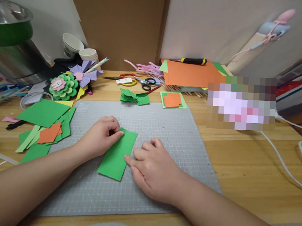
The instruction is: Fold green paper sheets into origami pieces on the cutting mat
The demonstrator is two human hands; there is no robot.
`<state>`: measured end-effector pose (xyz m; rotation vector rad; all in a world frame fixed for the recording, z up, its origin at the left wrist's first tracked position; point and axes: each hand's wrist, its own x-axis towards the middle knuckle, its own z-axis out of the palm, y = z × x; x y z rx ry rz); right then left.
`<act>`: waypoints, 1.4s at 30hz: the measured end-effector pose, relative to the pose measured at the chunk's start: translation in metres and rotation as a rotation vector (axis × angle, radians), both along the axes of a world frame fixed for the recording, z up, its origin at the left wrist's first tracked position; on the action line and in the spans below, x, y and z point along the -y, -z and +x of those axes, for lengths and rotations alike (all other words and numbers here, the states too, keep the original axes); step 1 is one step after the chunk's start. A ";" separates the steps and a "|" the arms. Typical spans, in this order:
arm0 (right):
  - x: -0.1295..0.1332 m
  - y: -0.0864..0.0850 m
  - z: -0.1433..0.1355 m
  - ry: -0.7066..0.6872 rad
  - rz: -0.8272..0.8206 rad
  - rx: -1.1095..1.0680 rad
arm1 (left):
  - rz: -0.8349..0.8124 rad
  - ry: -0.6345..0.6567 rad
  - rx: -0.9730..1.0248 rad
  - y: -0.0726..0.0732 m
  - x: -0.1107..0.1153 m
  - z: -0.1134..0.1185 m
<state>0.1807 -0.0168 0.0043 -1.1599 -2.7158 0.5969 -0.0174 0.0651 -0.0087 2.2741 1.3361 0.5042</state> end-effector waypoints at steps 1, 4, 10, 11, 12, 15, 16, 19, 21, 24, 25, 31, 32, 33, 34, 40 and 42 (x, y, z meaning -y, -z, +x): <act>0.002 0.000 0.000 -0.011 -0.012 -0.010 | -0.001 -0.002 -0.001 0.000 0.000 0.000; 0.007 0.000 0.000 -0.035 -0.036 -0.033 | -0.007 -0.008 -0.005 0.000 0.000 0.000; 0.006 -0.001 0.001 -0.068 -0.049 -0.035 | -0.019 -0.009 -0.009 -0.001 0.000 0.001; 0.006 -0.001 0.000 -0.076 -0.056 -0.030 | -0.020 -0.010 -0.008 -0.001 0.000 0.001; 0.007 -0.002 0.000 -0.089 -0.065 -0.027 | -0.021 -0.011 -0.006 -0.001 0.000 0.001; 0.010 -0.004 -0.002 -0.148 -0.108 -0.030 | -0.025 -0.012 0.000 -0.001 0.000 0.001; 0.011 -0.005 -0.003 -0.160 -0.121 -0.033 | -0.027 -0.012 0.003 -0.001 0.000 0.001; 0.013 -0.007 -0.003 -0.167 -0.139 -0.046 | -0.030 -0.010 0.018 0.000 0.000 0.000; 0.012 -0.006 -0.001 -0.179 -0.155 -0.074 | -0.033 -0.004 0.034 0.001 0.000 -0.001; 0.009 -0.004 0.003 -0.151 -0.248 -0.275 | -0.047 0.031 0.071 0.000 -0.001 -0.003; 0.006 -0.004 0.003 -0.083 -0.267 -0.392 | -0.056 0.055 0.087 -0.001 -0.001 -0.003; -0.029 -0.008 -0.014 0.555 -0.233 -0.589 | -0.111 0.246 0.192 -0.016 0.010 -0.001; -0.034 -0.008 -0.017 0.531 -0.376 -0.589 | -0.113 0.265 0.204 -0.018 0.013 -0.001; -0.038 -0.009 -0.020 0.519 -0.494 -0.619 | -0.114 0.277 0.214 -0.020 0.015 -0.001; -0.040 -0.009 -0.022 0.517 -0.577 -0.646 | -0.115 0.279 0.224 -0.021 0.016 -0.001; -0.036 -0.004 -0.017 0.598 -0.590 -0.753 | -0.196 0.227 0.233 -0.021 0.018 -0.001; -0.035 -0.003 -0.013 0.692 -0.426 -0.828 | -0.320 0.171 0.222 -0.021 0.017 -0.002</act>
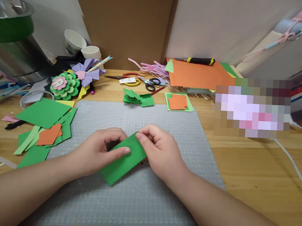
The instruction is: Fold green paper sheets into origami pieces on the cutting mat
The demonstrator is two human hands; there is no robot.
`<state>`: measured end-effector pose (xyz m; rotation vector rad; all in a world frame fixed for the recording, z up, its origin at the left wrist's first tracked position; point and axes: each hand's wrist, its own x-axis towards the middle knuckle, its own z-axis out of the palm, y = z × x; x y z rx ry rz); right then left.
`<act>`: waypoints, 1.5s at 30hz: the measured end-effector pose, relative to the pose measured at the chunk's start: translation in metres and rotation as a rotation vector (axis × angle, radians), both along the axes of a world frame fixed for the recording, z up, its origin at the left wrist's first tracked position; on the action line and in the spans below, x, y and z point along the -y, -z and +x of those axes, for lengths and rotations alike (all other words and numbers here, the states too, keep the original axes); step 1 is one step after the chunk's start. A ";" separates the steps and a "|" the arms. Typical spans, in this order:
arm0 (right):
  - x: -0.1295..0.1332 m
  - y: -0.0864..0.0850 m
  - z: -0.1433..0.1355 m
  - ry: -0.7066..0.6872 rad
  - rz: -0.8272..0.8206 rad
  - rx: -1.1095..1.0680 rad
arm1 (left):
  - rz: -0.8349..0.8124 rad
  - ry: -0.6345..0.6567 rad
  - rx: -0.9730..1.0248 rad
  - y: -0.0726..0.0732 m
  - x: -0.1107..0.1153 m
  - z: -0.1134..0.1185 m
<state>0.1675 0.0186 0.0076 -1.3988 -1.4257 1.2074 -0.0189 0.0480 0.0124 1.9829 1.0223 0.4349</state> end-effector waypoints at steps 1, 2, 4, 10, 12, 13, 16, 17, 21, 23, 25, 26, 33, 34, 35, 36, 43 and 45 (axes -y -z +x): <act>0.000 0.000 0.002 0.079 0.058 -0.003 | -0.062 -0.037 -0.011 0.000 0.000 -0.001; -0.001 0.000 0.004 0.144 0.110 -0.011 | -0.111 -0.084 -0.015 -0.001 0.000 -0.002; -0.003 0.000 0.007 0.201 0.167 -0.036 | -0.142 -0.173 -0.010 -0.001 -0.001 -0.005; -0.010 0.000 0.011 0.006 0.091 -0.027 | 0.036 -0.256 0.047 -0.005 -0.002 -0.007; -0.010 0.000 0.011 0.060 0.146 -0.032 | -0.012 -0.360 0.178 -0.006 -0.002 -0.006; -0.010 0.000 0.011 0.095 0.175 -0.043 | -0.043 -0.410 0.247 -0.006 -0.002 -0.006; -0.008 0.001 0.011 0.128 0.235 -0.058 | -0.083 -0.503 0.405 -0.007 0.000 -0.006; -0.008 0.001 0.011 0.120 0.246 -0.055 | -0.082 -0.518 0.433 -0.007 0.000 -0.006; -0.008 0.001 0.012 0.036 0.201 -0.016 | 0.024 -0.567 0.452 -0.007 0.001 -0.008; -0.006 -0.001 0.012 -0.075 0.123 -0.011 | 0.096 -0.554 0.422 -0.005 -0.001 -0.009; -0.002 -0.004 0.010 -0.210 0.016 -0.047 | 0.109 -0.471 0.370 -0.004 -0.002 -0.010; 0.000 -0.005 0.008 -0.264 -0.046 -0.074 | 0.090 -0.403 0.339 -0.003 -0.003 -0.009; 0.004 -0.004 -0.002 -0.296 -0.249 0.017 | -0.214 -0.319 0.370 0.000 -0.001 -0.002; 0.003 -0.003 -0.002 -0.257 -0.270 -0.039 | -0.288 -0.368 0.411 0.001 -0.001 -0.001; 0.002 -0.003 -0.003 -0.217 -0.291 -0.108 | -0.369 -0.392 0.443 0.002 -0.002 0.000; 0.002 -0.002 -0.003 -0.182 -0.307 -0.177 | -0.452 -0.384 0.461 0.002 -0.003 0.000; -0.001 0.001 -0.001 -0.101 -0.390 -0.385 | -0.688 -0.261 0.458 0.005 -0.004 0.002; -0.001 0.002 -0.001 -0.156 -0.407 -0.419 | -0.684 -0.249 0.446 0.006 -0.003 0.001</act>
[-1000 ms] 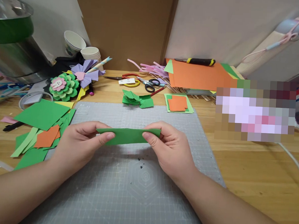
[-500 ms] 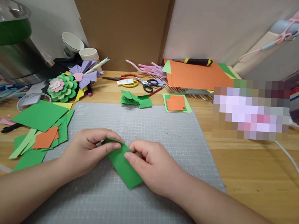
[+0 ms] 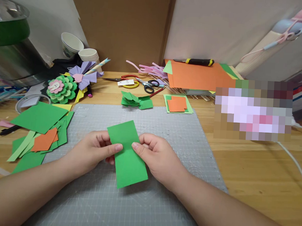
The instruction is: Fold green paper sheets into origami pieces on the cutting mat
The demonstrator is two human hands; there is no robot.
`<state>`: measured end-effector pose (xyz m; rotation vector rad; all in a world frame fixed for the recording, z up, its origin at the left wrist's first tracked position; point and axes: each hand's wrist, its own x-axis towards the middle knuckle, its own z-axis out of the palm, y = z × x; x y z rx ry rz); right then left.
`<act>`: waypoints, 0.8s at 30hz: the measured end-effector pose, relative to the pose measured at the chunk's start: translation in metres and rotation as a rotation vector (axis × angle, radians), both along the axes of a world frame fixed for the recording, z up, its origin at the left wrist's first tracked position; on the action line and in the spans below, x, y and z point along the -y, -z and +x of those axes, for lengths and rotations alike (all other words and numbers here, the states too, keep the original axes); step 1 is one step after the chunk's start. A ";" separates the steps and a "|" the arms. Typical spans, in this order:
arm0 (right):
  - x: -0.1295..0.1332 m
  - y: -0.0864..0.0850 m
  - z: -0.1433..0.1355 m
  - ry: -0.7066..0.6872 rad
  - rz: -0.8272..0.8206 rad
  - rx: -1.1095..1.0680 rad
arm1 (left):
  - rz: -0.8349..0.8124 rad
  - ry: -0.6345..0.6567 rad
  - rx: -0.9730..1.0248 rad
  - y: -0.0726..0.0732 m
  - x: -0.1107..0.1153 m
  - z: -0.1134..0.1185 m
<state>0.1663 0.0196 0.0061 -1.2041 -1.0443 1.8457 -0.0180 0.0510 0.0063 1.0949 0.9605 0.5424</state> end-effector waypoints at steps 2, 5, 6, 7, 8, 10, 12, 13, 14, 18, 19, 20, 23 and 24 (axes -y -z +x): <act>0.000 0.000 0.000 -0.099 -0.004 -0.047 | -0.001 0.044 -0.001 0.001 0.002 -0.002; 0.002 -0.001 0.000 -0.196 -0.002 -0.020 | 0.024 0.059 0.034 0.001 0.003 -0.003; 0.002 -0.001 0.000 -0.204 -0.003 0.003 | 0.051 0.031 0.044 0.001 0.004 -0.003; 0.003 -0.002 0.000 -0.207 -0.006 0.022 | 0.085 -0.006 0.046 0.000 0.004 -0.003; 0.003 -0.002 0.000 -0.209 -0.012 0.032 | 0.120 -0.039 0.040 -0.002 0.003 -0.002; 0.004 -0.003 0.001 -0.211 -0.021 0.025 | 0.162 -0.062 0.020 -0.004 0.001 -0.002; 0.004 -0.004 0.002 -0.203 -0.024 0.018 | 0.152 -0.059 -0.005 -0.006 -0.001 -0.003; 0.004 -0.004 0.002 -0.197 -0.024 0.016 | 0.139 -0.063 -0.017 -0.006 -0.003 -0.004; 0.004 -0.004 0.003 -0.193 -0.027 0.015 | 0.130 -0.071 -0.029 -0.006 -0.004 -0.005; 0.001 -0.002 0.006 -0.189 -0.059 -0.008 | 0.177 -0.070 -0.027 -0.003 -0.008 -0.009; 0.001 -0.002 0.006 -0.198 -0.068 -0.024 | 0.182 -0.062 -0.014 -0.003 -0.008 -0.010; 0.000 -0.002 0.007 -0.210 -0.074 -0.044 | 0.168 -0.061 0.008 -0.003 -0.008 -0.011; -0.001 -0.003 0.008 -0.256 -0.077 -0.128 | 0.064 -0.076 0.090 -0.003 -0.007 -0.011; -0.001 -0.003 0.008 -0.271 -0.078 -0.153 | 0.033 -0.078 0.111 -0.004 -0.007 -0.011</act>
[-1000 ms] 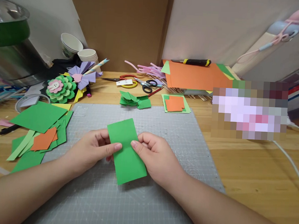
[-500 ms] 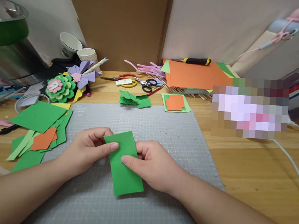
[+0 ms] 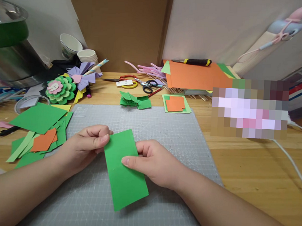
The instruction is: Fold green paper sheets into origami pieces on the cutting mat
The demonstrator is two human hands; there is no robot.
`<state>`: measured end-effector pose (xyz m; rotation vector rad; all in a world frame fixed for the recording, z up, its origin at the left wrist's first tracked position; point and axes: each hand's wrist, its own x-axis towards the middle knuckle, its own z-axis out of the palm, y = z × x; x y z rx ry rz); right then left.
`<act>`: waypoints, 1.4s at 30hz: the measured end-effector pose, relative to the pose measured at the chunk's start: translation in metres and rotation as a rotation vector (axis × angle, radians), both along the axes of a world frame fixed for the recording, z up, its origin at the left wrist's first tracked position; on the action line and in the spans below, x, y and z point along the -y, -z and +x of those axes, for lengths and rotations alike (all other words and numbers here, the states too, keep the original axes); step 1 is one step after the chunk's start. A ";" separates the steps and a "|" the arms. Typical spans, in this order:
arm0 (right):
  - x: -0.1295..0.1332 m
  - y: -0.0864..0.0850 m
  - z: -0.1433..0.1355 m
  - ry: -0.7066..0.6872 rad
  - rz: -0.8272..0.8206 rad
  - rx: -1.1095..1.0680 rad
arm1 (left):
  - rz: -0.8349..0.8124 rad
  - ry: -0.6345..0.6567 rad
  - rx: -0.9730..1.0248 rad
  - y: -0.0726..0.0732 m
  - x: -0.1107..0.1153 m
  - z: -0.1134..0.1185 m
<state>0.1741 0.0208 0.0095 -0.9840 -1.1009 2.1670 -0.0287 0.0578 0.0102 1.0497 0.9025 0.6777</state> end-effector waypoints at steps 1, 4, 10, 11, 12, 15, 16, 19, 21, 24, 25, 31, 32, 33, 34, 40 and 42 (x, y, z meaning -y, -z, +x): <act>0.000 -0.001 0.000 -0.010 -0.003 -0.021 | -0.021 0.005 0.019 0.000 0.000 0.000; 0.001 0.000 -0.002 -0.004 -0.014 -0.058 | -0.047 0.043 0.046 -0.001 0.001 0.002; 0.001 0.007 -0.006 0.176 0.016 -0.054 | 0.030 0.100 -0.028 0.002 0.004 0.003; 0.001 0.008 -0.007 0.188 0.018 -0.055 | 0.046 0.114 -0.057 0.002 0.005 0.003; 0.001 0.008 -0.007 0.195 0.014 -0.061 | 0.061 0.123 -0.079 0.003 0.006 0.003; 0.002 0.008 -0.008 0.201 -0.025 -0.086 | 0.088 0.128 -0.095 0.004 0.007 0.003; 0.002 0.008 -0.008 0.212 -0.033 -0.090 | 0.097 0.133 -0.093 0.003 0.007 0.003; 0.003 0.007 -0.010 0.263 -0.013 -0.077 | 0.109 0.201 -0.089 0.002 0.010 0.006; 0.004 0.007 -0.011 0.281 0.029 -0.041 | 0.093 0.265 -0.070 0.000 0.011 0.008; 0.006 0.004 -0.012 0.286 0.101 0.016 | 0.116 0.152 -0.133 0.000 0.010 0.009; 0.007 0.003 -0.012 0.294 0.113 0.025 | 0.131 0.045 -0.181 0.001 0.008 0.007; 0.007 0.002 -0.012 0.373 0.105 0.076 | 0.113 -0.116 -0.172 0.002 0.003 0.005; 0.007 0.002 -0.012 0.364 0.112 0.073 | 0.107 -0.057 -0.140 0.001 0.004 0.006; 0.007 0.003 -0.012 0.352 0.114 0.058 | 0.104 -0.001 -0.113 0.000 0.006 0.008; 0.007 0.004 -0.011 0.346 0.111 0.033 | 0.105 0.039 -0.090 0.000 0.008 0.009; 0.004 0.007 -0.004 0.332 0.099 -0.181 | 0.034 -0.007 0.010 -0.002 0.009 0.006; 0.004 0.008 -0.004 0.304 0.108 -0.218 | -0.017 -0.019 0.031 -0.001 0.008 0.005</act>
